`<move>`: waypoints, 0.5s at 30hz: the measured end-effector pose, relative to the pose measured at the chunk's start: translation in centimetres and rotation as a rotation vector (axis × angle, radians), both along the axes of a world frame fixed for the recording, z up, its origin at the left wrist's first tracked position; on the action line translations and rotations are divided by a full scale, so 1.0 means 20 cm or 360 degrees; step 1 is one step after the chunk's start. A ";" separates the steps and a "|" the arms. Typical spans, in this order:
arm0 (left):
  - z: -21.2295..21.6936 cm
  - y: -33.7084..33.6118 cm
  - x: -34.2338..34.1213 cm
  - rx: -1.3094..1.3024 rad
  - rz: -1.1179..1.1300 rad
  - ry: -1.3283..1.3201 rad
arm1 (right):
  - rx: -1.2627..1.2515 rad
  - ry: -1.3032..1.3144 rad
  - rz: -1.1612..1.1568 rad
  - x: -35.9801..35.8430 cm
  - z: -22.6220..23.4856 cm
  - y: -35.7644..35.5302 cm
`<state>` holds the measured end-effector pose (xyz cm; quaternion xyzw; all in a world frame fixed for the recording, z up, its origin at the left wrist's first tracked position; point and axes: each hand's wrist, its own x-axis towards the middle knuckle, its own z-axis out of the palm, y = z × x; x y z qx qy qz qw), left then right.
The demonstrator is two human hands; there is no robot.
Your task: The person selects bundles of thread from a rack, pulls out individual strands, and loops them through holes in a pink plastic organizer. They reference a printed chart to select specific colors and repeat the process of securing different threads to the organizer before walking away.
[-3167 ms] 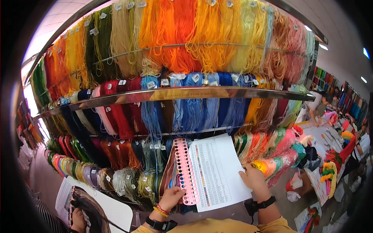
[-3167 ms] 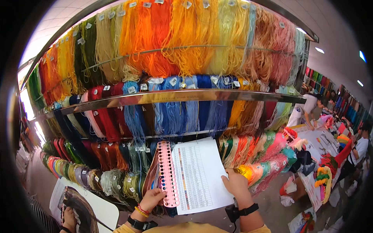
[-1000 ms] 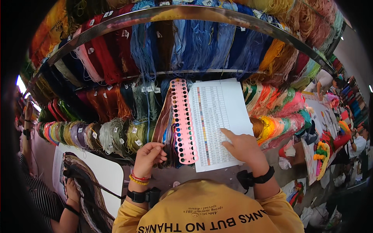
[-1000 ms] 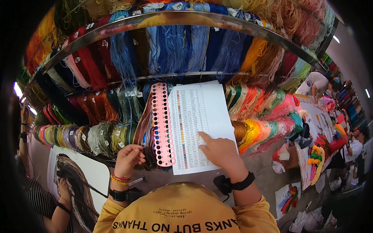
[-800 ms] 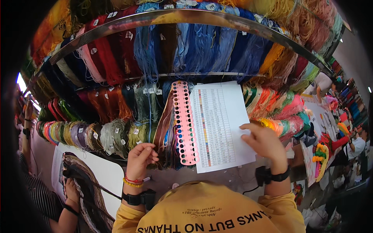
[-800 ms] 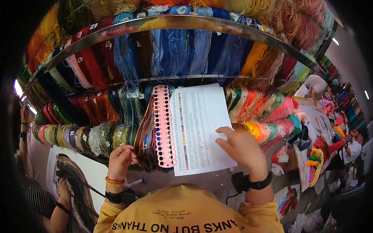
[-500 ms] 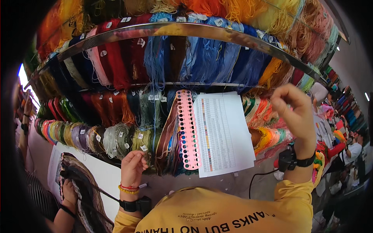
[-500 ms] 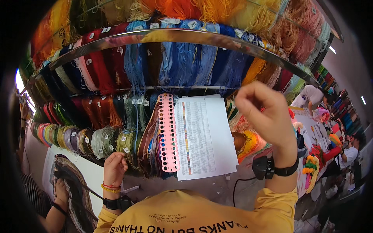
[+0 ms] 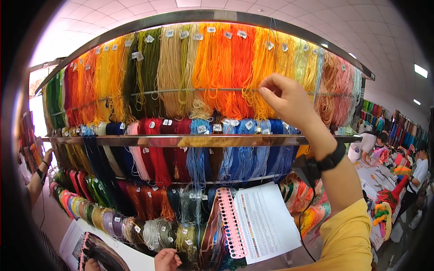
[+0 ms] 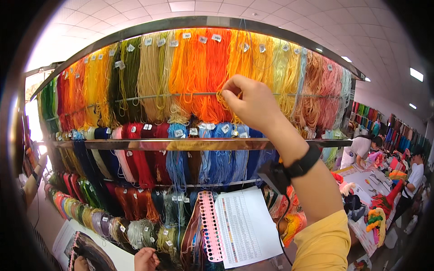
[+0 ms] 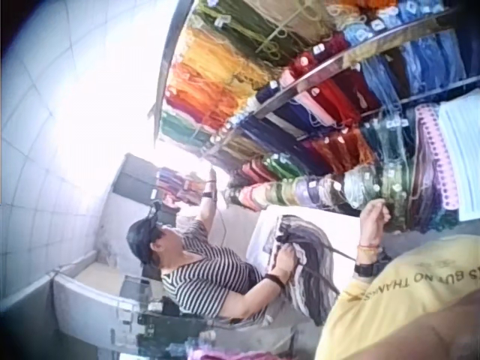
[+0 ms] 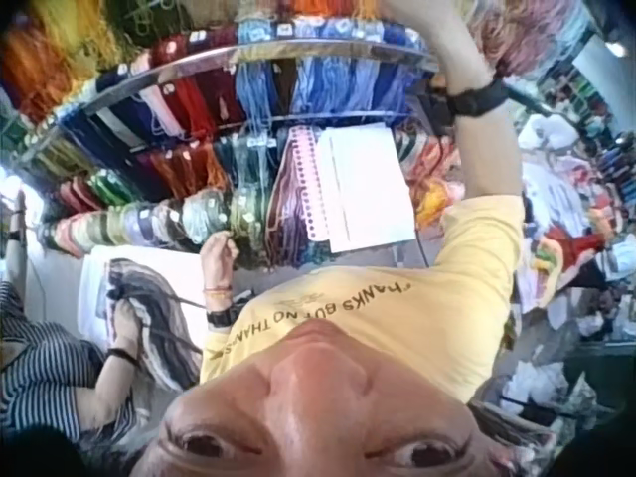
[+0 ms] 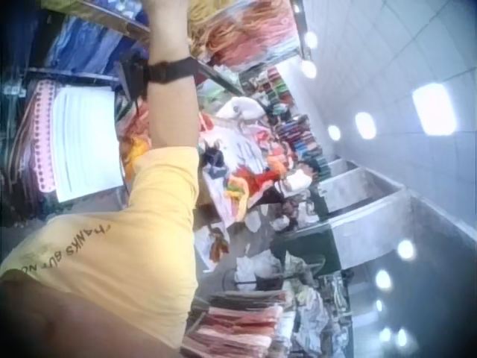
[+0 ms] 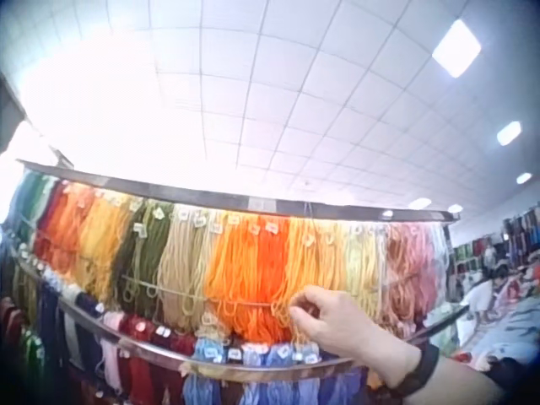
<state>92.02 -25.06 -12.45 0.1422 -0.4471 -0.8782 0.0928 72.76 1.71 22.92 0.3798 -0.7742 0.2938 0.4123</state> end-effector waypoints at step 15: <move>-0.05 -0.02 -0.01 0.0018 0.0022 -0.0042 | -0.0585 0.0109 -0.0609 -0.58 0.23 0.08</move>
